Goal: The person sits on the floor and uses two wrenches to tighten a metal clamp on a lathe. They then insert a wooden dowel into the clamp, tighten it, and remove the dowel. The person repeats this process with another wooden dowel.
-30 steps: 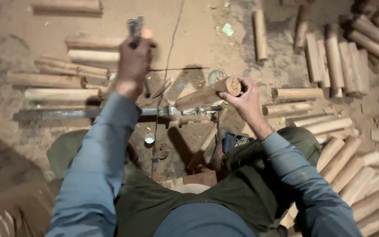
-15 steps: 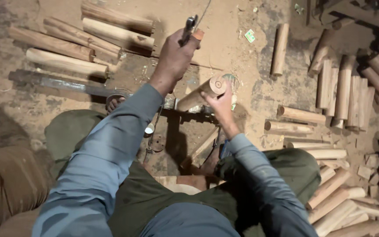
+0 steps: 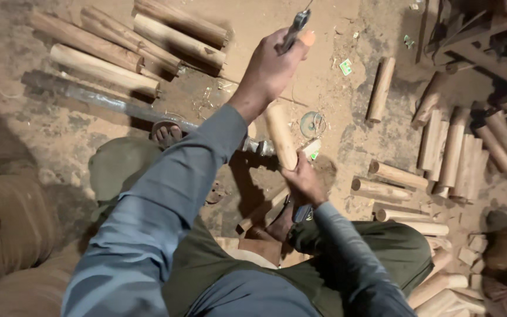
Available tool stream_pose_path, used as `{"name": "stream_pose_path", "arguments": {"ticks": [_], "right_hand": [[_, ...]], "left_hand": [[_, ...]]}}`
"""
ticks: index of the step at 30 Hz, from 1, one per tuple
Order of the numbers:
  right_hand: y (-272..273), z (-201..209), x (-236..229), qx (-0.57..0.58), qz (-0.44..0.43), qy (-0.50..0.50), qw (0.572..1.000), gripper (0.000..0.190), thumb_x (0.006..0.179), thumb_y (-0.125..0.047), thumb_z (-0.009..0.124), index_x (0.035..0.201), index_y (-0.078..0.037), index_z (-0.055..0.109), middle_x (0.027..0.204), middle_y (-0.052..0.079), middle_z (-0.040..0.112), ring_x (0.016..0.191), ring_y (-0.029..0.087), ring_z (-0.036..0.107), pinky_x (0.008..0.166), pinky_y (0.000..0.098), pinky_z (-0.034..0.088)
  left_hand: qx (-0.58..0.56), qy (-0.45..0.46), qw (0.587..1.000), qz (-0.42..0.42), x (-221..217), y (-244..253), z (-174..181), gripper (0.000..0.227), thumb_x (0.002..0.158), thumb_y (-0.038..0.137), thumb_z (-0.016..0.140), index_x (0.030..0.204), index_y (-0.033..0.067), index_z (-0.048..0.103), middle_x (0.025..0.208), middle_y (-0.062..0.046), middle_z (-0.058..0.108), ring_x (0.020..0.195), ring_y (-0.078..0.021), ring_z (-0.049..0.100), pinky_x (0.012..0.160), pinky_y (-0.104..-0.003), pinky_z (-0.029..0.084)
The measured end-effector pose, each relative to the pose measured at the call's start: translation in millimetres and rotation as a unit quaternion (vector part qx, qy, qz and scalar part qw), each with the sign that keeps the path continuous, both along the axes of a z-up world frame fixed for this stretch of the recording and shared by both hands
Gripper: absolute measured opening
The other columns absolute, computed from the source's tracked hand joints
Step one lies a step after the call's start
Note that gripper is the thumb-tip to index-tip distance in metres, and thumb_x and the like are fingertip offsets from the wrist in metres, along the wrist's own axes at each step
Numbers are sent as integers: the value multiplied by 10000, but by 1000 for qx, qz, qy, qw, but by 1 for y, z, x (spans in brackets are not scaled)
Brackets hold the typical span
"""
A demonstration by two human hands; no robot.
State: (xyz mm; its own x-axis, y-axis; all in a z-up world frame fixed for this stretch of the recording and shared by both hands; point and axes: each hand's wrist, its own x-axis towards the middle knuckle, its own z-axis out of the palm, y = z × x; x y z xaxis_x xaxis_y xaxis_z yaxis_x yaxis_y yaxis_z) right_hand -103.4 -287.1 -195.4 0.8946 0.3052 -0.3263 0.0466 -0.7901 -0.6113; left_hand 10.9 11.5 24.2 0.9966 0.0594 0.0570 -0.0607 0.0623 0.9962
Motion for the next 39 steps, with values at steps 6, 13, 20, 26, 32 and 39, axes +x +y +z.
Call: {"name": "stream_pose_path", "arguments": {"ticks": [6, 13, 20, 26, 32, 39], "right_hand": [[2, 61, 18, -397, 271, -39, 876, 683, 925, -361, 620, 1548, -274, 355, 1112, 215, 659, 814, 397, 716, 659, 503, 593], [59, 82, 48, -482, 403, -124, 768, 565, 1102, -222, 475, 1639, -278, 309, 1142, 217, 669, 714, 238, 738, 573, 359, 604], [119, 71, 72, -575, 504, -76, 640, 608, 973, -268, 595, 1547, -273, 395, 1297, 39, 632, 1139, 268, 619, 841, 491, 539], [90, 18, 91, 119, 162, 252, 947, 462, 1060, -327, 582, 1471, -127, 508, 1390, 99, 613, 1305, 304, 564, 1061, 520, 479], [63, -42, 100, 445, -24, 272, 853, 413, 1088, -301, 574, 1429, -73, 536, 1386, 139, 617, 1307, 316, 567, 1103, 499, 470], [52, -81, 84, 375, 6, 306, 875, 368, 1039, -266, 591, 1348, -67, 582, 1302, 145, 644, 1219, 323, 597, 1028, 491, 487]], "left_hand": [[-9, -57, 997, 45, 5, 1, -2, 346, 1006, 395, 561, 824, 101, 562, 657, 40, 438, 612, -109, 434, 586, -325, 402], [15, -14, 998, 57, 8, 2, 1, 429, 986, 496, 581, 822, 101, 612, 648, 8, 535, 612, -149, 558, 609, -346, 476], [17, 46, 998, 38, 0, 3, 8, 548, 938, 609, 540, 898, 72, 646, 729, -66, 643, 683, -207, 663, 658, -385, 544], [11, -41, 997, 63, -3, -9, 2, 572, 939, 619, 545, 1074, 73, 654, 829, -48, 689, 763, -199, 692, 688, -387, 573], [157, 34, 981, -104, -13, -25, -2, 371, 996, 463, 578, 1034, 101, 652, 848, -98, 715, 743, -278, 717, 634, -425, 565], [365, -107, 917, -124, -49, -50, -43, 414, 794, 419, 820, 1036, 121, 664, 880, -96, 745, 851, -301, 735, 721, -450, 554]]}}
